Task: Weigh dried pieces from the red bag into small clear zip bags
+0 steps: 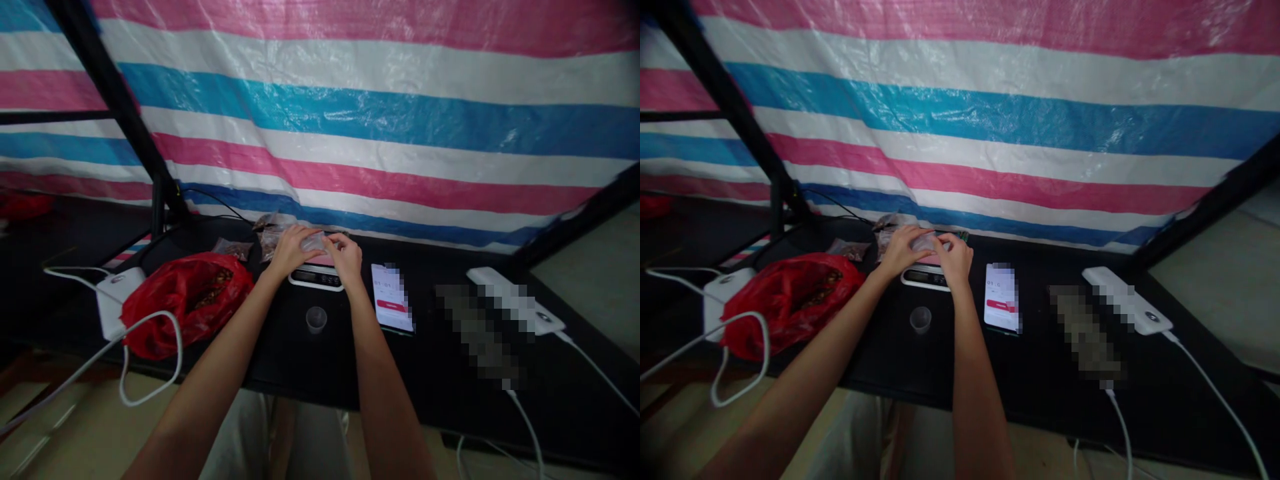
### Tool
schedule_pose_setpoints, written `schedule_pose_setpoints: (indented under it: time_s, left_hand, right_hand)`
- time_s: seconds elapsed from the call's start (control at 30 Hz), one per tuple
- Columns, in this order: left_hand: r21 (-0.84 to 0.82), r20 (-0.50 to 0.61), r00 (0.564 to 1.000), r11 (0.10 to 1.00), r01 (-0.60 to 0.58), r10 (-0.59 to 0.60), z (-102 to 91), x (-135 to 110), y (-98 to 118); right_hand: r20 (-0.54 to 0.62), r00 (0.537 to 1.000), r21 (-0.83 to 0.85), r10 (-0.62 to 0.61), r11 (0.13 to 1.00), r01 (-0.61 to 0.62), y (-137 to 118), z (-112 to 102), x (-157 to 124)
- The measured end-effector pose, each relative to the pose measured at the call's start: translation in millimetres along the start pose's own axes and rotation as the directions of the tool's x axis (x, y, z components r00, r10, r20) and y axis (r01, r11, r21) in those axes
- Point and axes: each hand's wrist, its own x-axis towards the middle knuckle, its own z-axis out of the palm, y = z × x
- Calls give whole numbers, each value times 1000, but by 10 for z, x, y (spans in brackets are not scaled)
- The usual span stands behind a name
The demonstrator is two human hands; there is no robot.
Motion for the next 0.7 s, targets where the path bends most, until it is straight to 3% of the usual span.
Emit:
schedule_pose_setpoints:
  time_s: [0.17, 0.3, 0.4, 0.53, 0.63, 0.7]
  left_hand:
    - [10, 24, 1000, 1000, 8, -9, 11, 29, -39]
    - [-37, 66, 996, 997, 64, -62, 115, 110, -76]
    - [-48, 176, 984, 998, 48, -39, 228, 191, -64]
    - [-11, 324, 945, 999, 44, -39, 375, 279, -55]
    - [-9, 293, 954, 998, 64, -59, 407, 326, 3]
    - [-41, 212, 976, 998, 51, -42, 307, 340, 88]
  right_hand:
    - [-11, 996, 71, -90, 993, 91, -6, -33, 8]
    - [-70, 987, 84, -147, 985, 152, -98, -255, -205]
    - [77, 990, 152, -115, 983, 102, -154, -523, -530]
    - [286, 952, 152, -113, 986, 71, -192, -763, -925]
    - [348, 931, 97, -111, 992, 82, -194, -785, -1038]
    - [378, 920, 48, -101, 995, 89, -178, -752, -1051]
